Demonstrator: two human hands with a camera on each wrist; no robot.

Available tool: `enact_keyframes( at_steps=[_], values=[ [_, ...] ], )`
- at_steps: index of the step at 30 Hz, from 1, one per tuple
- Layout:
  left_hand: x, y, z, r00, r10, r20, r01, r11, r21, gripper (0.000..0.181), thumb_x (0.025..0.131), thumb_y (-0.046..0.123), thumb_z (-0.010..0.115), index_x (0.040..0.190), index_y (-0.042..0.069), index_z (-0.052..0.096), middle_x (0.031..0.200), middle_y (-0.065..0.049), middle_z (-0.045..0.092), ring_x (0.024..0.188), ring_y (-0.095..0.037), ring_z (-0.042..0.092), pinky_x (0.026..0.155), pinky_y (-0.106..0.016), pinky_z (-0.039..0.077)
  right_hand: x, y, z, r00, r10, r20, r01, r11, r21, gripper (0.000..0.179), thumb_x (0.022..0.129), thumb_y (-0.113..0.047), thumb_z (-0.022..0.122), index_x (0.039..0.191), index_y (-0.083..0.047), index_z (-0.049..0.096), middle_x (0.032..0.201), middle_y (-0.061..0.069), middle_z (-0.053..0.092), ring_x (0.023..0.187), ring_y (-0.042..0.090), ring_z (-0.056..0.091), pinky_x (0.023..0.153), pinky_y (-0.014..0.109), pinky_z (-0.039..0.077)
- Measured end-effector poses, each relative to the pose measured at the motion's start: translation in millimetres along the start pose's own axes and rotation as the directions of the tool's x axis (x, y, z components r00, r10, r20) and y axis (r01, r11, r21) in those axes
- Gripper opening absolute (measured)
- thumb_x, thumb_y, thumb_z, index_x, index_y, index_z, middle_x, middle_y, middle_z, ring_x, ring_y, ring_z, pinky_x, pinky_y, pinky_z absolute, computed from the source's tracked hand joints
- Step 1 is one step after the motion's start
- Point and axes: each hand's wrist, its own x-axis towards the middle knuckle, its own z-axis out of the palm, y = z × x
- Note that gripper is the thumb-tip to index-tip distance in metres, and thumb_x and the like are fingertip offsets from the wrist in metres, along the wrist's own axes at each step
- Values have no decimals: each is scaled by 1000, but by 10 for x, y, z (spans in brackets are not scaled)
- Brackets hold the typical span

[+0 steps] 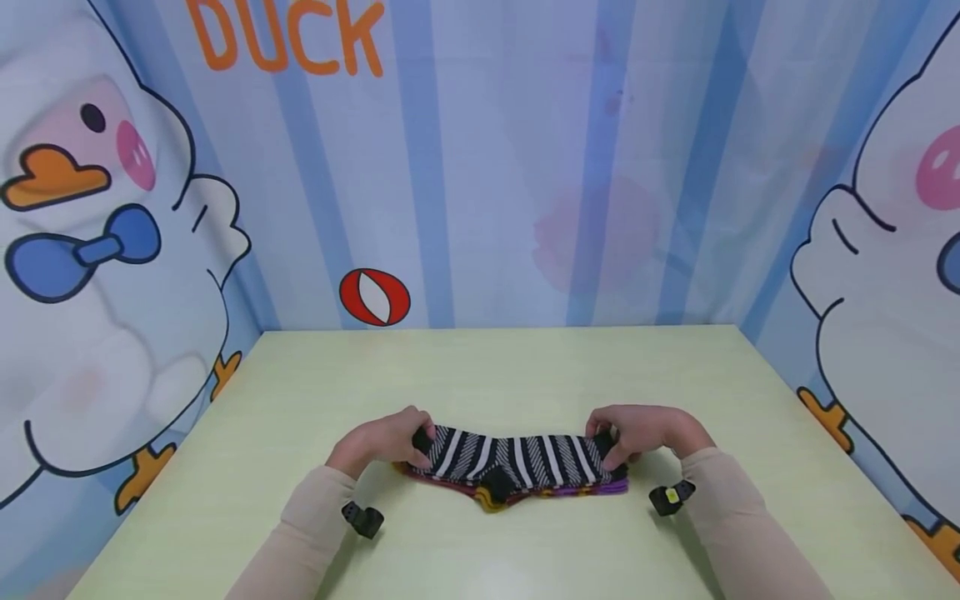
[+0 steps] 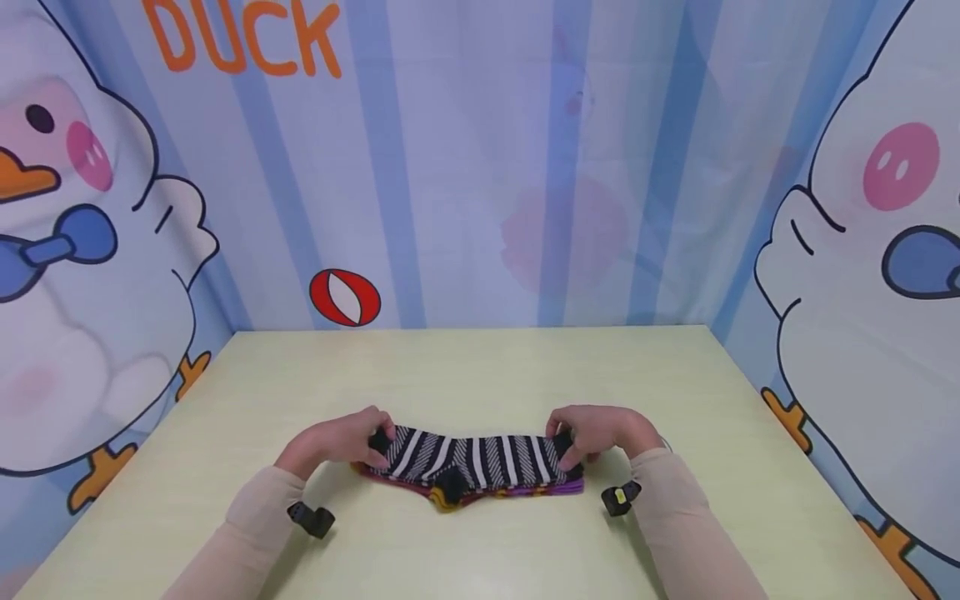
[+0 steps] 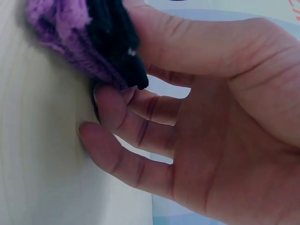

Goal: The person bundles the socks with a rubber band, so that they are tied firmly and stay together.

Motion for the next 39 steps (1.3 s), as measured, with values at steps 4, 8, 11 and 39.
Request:
enact_keyframes(
  at_steps=[4,8,11,39],
  values=[
    [-2,-54,-16,1000,14,8,-14,1000,-16,30,84,14,82,103,11,59,107,-5,52,96,-23,49,77,-37,44,-19,8,12,1000,-11,16,11,1000,7,39,84,-6,79,117,-11,59,118,12,53,78,21,55,65,39,51],
    [-7,-43,-99,998,60,-17,-60,998,-18,22,88,20,79,103,13,64,110,-6,57,101,-24,51,82,-39,46,-39,-16,-58,999,-35,9,36,999,-26,35,88,-11,77,119,-11,61,119,12,56,79,21,58,69,40,53],
    [-37,49,-153,992,98,-74,-97,995,15,19,91,21,75,107,13,67,112,-9,58,105,-27,53,88,-43,48,-69,-36,-170,998,-64,-17,63,995,-75,34,91,-17,74,121,-7,62,116,11,59,84,19,60,73,39,53],
    [554,1911,713,946,313,80,-323,911,255,10,94,21,72,99,14,65,85,8,60,72,-7,55,68,-21,46,-556,394,-449,951,273,-143,-275,962,7,41,88,-3,63,55,-14,42,52,-3,31,49,13,25,48,27,28]
  ],
)
